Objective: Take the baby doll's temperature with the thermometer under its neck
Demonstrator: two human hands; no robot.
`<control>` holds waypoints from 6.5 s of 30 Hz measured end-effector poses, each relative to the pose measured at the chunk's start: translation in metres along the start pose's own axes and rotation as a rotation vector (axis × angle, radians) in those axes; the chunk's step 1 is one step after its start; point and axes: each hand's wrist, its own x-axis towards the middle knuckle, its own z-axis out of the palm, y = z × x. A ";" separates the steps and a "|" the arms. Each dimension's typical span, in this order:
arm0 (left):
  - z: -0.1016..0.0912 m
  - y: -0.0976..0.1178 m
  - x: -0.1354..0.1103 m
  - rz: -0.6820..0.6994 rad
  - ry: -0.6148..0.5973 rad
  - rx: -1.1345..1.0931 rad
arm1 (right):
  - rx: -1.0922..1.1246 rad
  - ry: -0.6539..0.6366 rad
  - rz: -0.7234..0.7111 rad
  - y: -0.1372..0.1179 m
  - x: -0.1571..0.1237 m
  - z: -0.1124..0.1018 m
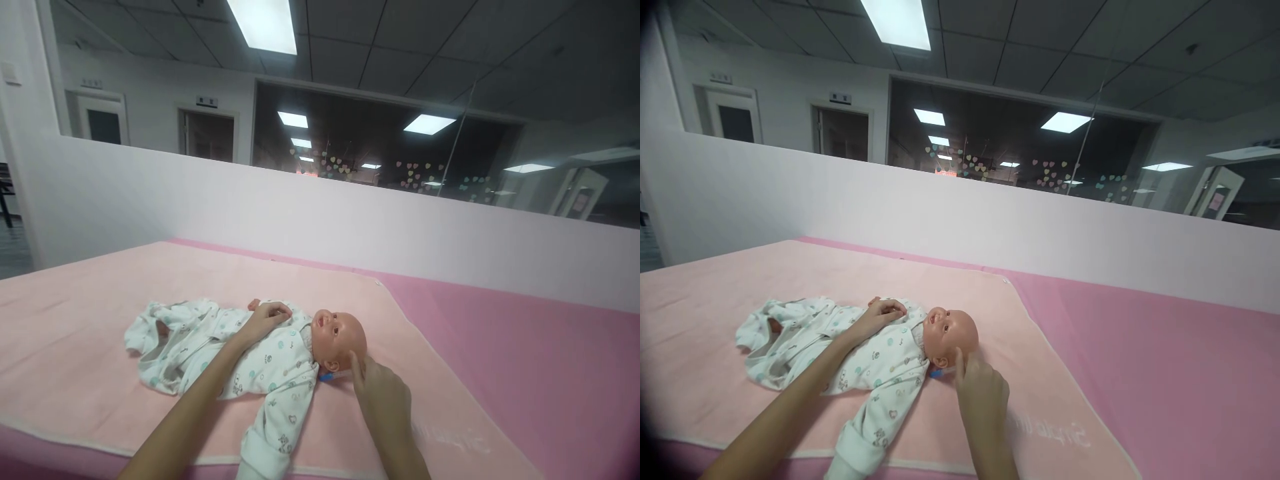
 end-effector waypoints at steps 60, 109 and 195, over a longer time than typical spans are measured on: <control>-0.007 0.027 -0.017 -0.003 -0.285 -0.072 | 0.148 0.277 -0.691 0.004 -0.037 0.031; -0.008 0.034 -0.021 -0.016 -0.204 -0.296 | 1.334 0.273 -0.308 -0.127 0.055 0.065; -0.011 0.034 -0.022 0.002 -0.201 -0.173 | 1.153 0.477 -0.217 -0.130 0.046 0.064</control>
